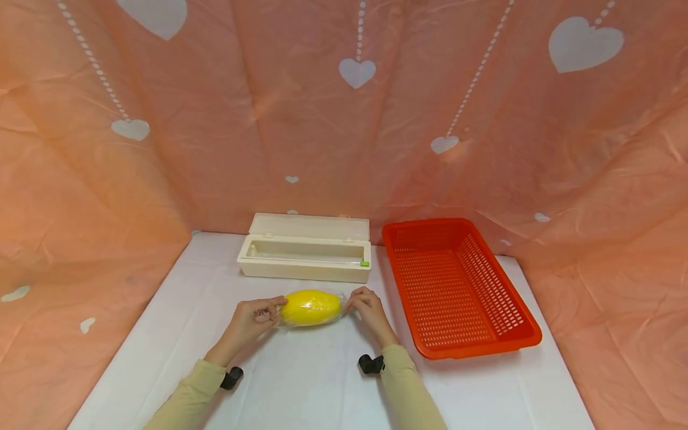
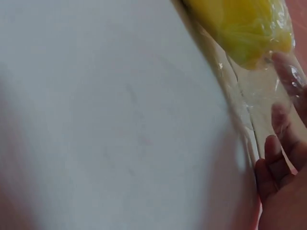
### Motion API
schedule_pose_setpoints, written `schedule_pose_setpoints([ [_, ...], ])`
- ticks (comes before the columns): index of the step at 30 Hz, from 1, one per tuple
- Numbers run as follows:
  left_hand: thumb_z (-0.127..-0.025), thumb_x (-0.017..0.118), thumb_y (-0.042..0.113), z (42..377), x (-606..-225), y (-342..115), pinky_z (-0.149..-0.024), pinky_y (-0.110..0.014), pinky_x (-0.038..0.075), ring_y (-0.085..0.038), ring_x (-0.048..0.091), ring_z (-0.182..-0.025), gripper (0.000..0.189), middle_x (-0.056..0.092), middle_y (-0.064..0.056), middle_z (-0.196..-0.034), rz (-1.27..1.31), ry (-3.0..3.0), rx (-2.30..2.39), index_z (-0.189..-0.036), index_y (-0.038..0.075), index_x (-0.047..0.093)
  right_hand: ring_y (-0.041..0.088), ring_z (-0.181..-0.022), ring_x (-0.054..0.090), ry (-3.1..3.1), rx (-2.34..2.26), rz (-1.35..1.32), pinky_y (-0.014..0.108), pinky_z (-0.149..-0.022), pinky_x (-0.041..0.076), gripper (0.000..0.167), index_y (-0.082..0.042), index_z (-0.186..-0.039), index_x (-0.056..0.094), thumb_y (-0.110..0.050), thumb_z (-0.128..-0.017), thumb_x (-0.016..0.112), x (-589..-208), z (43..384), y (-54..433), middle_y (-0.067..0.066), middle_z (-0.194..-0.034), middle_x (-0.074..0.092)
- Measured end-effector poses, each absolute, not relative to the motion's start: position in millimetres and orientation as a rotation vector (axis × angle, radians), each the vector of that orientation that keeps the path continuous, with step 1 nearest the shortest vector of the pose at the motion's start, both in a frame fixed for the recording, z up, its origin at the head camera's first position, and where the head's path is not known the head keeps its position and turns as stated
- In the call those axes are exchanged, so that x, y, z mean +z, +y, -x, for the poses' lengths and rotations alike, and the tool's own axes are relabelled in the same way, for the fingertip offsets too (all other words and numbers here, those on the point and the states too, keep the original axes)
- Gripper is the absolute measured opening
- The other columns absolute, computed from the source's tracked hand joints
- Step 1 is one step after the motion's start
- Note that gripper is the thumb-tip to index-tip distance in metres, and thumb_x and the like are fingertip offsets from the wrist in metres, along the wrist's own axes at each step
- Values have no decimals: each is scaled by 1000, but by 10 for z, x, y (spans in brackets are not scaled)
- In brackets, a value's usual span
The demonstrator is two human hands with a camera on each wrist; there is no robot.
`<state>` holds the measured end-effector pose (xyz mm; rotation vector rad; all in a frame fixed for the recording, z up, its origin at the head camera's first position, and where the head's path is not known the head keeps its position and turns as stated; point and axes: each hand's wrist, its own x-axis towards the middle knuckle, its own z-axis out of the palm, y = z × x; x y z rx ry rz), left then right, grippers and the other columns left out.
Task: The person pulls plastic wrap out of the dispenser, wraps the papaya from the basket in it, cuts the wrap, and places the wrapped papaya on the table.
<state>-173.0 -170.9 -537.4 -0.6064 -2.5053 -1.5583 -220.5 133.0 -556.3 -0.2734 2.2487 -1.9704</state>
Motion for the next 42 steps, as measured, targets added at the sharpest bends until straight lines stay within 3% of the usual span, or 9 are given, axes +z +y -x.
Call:
schedule_pose_setpoints([
  [6,-76,73,-12,1753,-5364,-1692,-80,-24,54,-18,62,-109,24,68,-1,-113,572,-2519,-1610,-69,10,66,18,-89,55,2365,-1867,169,32,-84,41,32,-4,-75,72,-18,-98,54,-5623,2248,1321,5,-81,65],
  [11,-78,74,-8,1800,-5340,-1673,-83,-26,54,-22,62,-109,22,69,-5,-112,590,-2500,-1666,-69,10,65,16,-70,53,2547,-1777,38,26,-61,45,24,-7,-68,71,-23,-85,74,-5579,2252,1245,1,-68,64],
  [15,-79,73,-8,1839,-5323,-1656,-89,-30,51,-22,61,-111,21,68,-5,-112,592,-2500,-1716,-70,10,66,15,-64,52,2650,-1816,-49,23,-54,46,18,-6,-69,68,-16,-78,80,-5562,2240,1175,1,-65,61],
  [22,-77,72,-11,1868,-5293,-1654,-81,-27,54,-17,62,-109,24,69,-1,-110,559,-2531,-1644,-68,10,66,22,-79,61,2892,-1803,145,30,-72,53,34,1,-96,60,-4,-71,84,-5538,2231,1119,8,-85,63],
  [27,-75,71,-14,1867,-5309,-1653,-83,-27,54,-22,62,-109,24,69,-5,-110,598,-2502,-1644,-67,8,64,28,-114,54,3158,-1244,804,41,-100,43,37,-3,-120,63,3,-84,69,-5444,2157,1075,10,-118,61],
  [32,-75,73,-13,1872,-5322,-1661,-88,-31,52,-23,62,-110,25,69,-5,-110,604,-2512,-1639,-66,9,62,27,-131,42,2999,-889,1130,43,-108,34,42,-17,-142,48,-18,-100,51,-5328,2046,987,7,-142,47],
  [35,-72,79,-6,1868,-5319,-1690,-100,-39,44,-23,55,-119,24,67,-4,-116,603,-2544,-1613,-68,11,63,25,-130,42,2943,-814,1082,41,-108,34,45,-24,-146,41,-29,-102,47,-5324,2028,962,4,-144,44],
  [38,-69,86,7,1840,-5328,-1750,-112,-46,25,-28,45,-129,20,63,-7,-123,558,-2553,-1586,-70,13,67,20,-127,45,2894,-853,1025,39,-107,36,45,-27,-145,42,-33,-101,49,-5342,2040,971,-1,-140,46],
  [42,-73,84,15,1812,-5360,-1825,-114,-52,13,-38,40,-131,11,61,-16,-124,384,-2522,-1565,-73,13,73,16,-125,45,2811,-956,999,35,-107,36,45,-29,-143,46,-38,-99,52,-5323,2062,968,-5,-137,47],
])
